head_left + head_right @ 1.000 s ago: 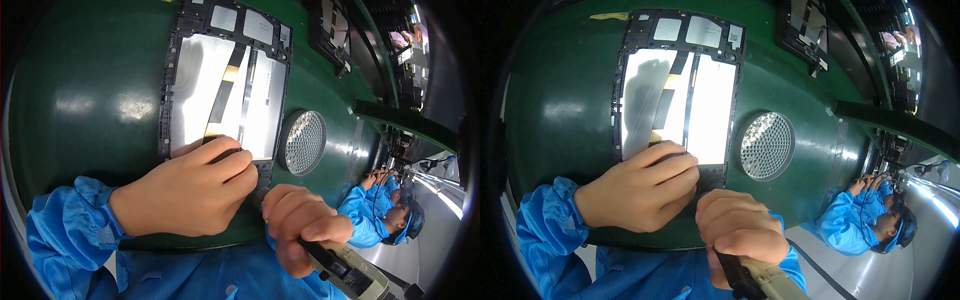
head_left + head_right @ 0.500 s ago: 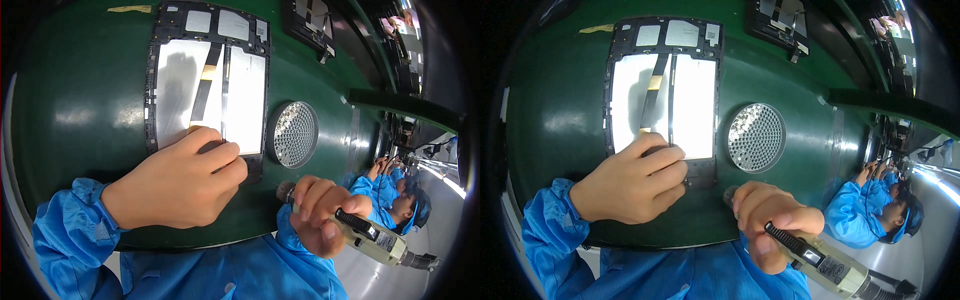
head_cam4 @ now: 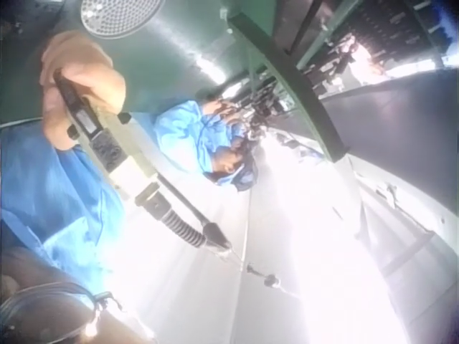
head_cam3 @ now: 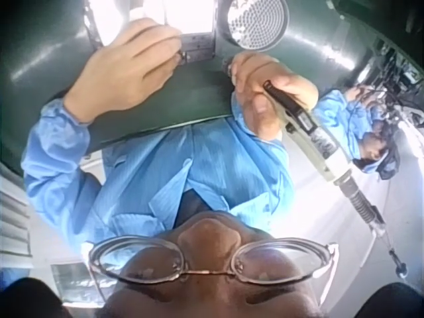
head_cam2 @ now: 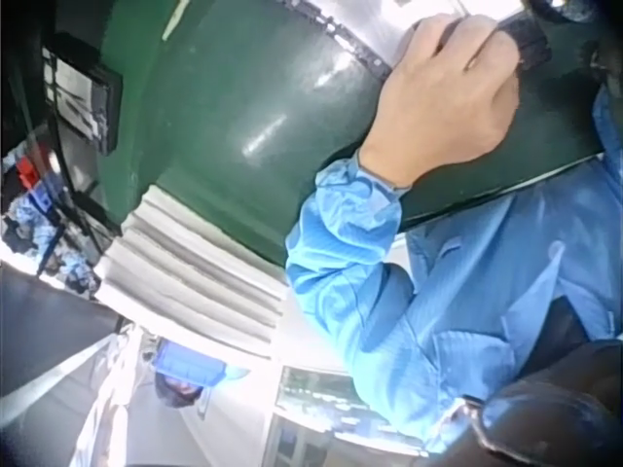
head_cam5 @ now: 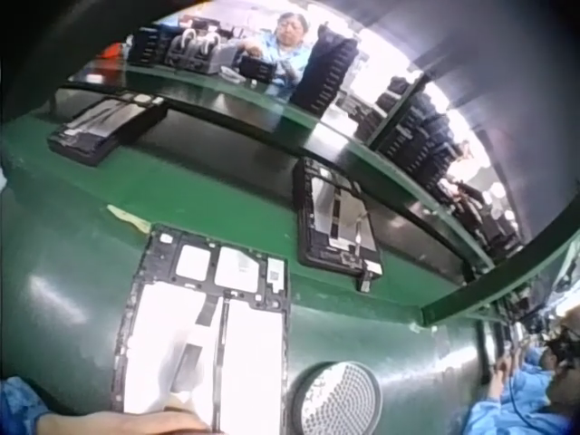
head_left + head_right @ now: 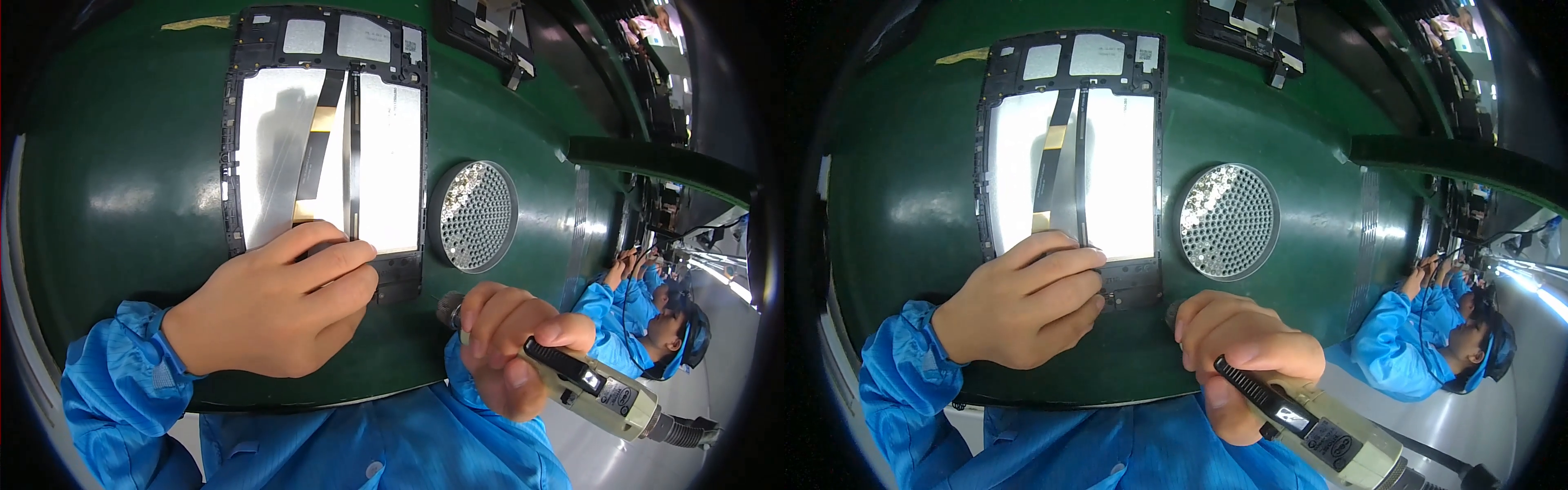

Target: The person assembles electronic tablet frames on a production line by inserting ribbon cables, batteries, and screen components into the frames, then securing them with screws using an electric screwdriver.

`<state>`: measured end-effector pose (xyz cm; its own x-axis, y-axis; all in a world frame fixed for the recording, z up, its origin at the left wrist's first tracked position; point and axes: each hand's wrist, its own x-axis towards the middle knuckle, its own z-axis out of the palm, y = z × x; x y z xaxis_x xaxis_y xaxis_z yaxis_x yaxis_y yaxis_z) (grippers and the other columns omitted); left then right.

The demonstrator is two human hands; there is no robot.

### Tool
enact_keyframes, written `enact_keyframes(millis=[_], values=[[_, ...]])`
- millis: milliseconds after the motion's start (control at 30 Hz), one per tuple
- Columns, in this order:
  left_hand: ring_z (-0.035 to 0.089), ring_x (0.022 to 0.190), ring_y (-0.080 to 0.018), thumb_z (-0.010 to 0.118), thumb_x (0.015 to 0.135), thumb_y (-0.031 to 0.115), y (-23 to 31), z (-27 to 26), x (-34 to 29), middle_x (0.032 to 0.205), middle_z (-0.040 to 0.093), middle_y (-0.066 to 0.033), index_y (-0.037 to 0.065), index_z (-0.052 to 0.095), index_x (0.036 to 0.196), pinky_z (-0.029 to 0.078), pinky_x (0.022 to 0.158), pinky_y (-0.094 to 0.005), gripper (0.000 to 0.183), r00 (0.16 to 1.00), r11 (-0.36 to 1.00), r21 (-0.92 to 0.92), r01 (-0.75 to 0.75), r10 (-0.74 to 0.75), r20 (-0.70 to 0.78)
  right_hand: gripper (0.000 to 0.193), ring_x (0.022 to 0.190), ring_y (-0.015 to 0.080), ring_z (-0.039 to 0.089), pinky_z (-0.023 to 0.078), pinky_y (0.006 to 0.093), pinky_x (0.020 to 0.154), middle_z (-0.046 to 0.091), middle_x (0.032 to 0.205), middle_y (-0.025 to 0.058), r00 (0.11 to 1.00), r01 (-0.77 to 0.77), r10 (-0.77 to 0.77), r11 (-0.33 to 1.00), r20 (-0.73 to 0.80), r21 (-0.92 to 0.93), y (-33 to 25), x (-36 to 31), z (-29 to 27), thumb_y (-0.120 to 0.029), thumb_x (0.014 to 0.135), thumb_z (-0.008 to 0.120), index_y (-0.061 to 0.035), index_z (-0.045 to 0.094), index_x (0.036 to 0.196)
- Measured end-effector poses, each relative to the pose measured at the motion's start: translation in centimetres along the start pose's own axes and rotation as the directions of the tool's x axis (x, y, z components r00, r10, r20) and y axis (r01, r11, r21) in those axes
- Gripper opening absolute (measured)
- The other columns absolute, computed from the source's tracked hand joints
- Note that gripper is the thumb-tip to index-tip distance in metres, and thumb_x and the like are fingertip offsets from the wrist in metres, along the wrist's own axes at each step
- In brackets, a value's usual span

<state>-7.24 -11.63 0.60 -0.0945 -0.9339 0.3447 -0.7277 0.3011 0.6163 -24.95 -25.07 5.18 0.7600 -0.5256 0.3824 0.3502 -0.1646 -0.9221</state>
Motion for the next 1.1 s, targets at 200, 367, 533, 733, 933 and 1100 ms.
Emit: enact_keyframes(millis=[200,367,533,733,933,1100], values=[[0.058,0.099,-0.0267,0.068,0.073,0.006,0.0,0.4,-0.1,0.093,0.06,-0.0101,0.004,0.068,0.079,0.048,0.087,-0.0408,0.006,0.996,0.999,-0.017,-0.031,0.03,-0.078,0.033,0.056,0.0172,0.051,0.042,0.0355,0.057,0.049,0.065,0.0042,1.0,-0.01,0.011,1.0,0.012,-0.008,0.4,0.1,0.1,-0.011,0.083,0.058,-0.0067,0.045,0.114],[0.057,0.093,-0.0278,0.069,0.071,0.006,0.6,0.1,-0.8,0.091,0.059,-0.0087,0.004,0.068,0.075,0.05,0.08,-0.0379,0.005,0.988,0.978,0.161,-0.135,0.146,-0.055,0.039,0.054,0.02,0.053,0.047,0.0396,0.055,0.053,0.065,0.0089,0.998,0.033,-0.034,0.999,0.046,0.034,0.8,0.3,-0.5,0.001,0.076,0.059,-0.0021,0.043,0.111],[0.055,0.089,-0.0258,0.072,0.066,0.007,1.9,1.6,-1.3,0.085,0.056,-0.0091,0.002,0.069,0.084,0.049,0.075,-0.0361,0.019,0.993,0.969,0.247,-0.015,0.043,-0.11,0.038,0.054,0.0204,0.054,0.048,0.04,0.056,0.052,0.065,0.0087,0.999,0.02,-0.022,0.999,0.049,0.03,0.9,0.3,-0.5,0.003,0.074,0.059,-0.0023,0.043,0.108],[0.054,0.09,-0.0284,0.072,0.063,0.007,3.4,2.5,-1.3,0.087,0.054,-0.0101,0.002,0.069,0.088,0.048,0.075,-0.0414,0.026,0.975,0.965,0.211,0.155,-0.115,-0.189,0.037,0.054,0.0207,0.054,0.048,0.0405,0.056,0.053,0.066,0.0089,0.998,0.016,-0.017,1.0,0.056,0.026,1.0,0.4,-0.3,0.003,0.074,0.059,-0.0023,0.043,0.107],[0.053,0.095,-0.0319,0.072,0.061,0.01,5.0,2.9,-1.1,0.095,0.052,-0.0128,0.0,0.068,0.092,0.047,0.08,-0.0464,0.033,0.956,0.929,0.249,0.273,-0.232,-0.182,0.038,0.051,0.0192,0.052,0.047,0.0381,0.053,0.052,0.064,0.0067,0.999,0.038,-0.036,0.998,-0.028,0.058,0.4,0.1,-1.0,-0.002,0.077,0.06,-0.0044,0.043,0.11],[0.053,0.096,-0.0297,0.066,0.066,0.008,5.6,3.7,-0.4,0.094,0.054,-0.0107,0.0,0.068,0.089,0.047,0.084,-0.0431,0.025,0.913,0.904,0.193,0.383,-0.338,-0.227,0.038,0.053,0.017,0.051,0.045,0.0354,0.053,0.05,0.066,0.0041,0.983,0.085,-0.093,0.995,-0.159,-0.055,0.1,-0.5,-3.0,-0.01,0.08,0.061,-0.007,0.043,0.113]])
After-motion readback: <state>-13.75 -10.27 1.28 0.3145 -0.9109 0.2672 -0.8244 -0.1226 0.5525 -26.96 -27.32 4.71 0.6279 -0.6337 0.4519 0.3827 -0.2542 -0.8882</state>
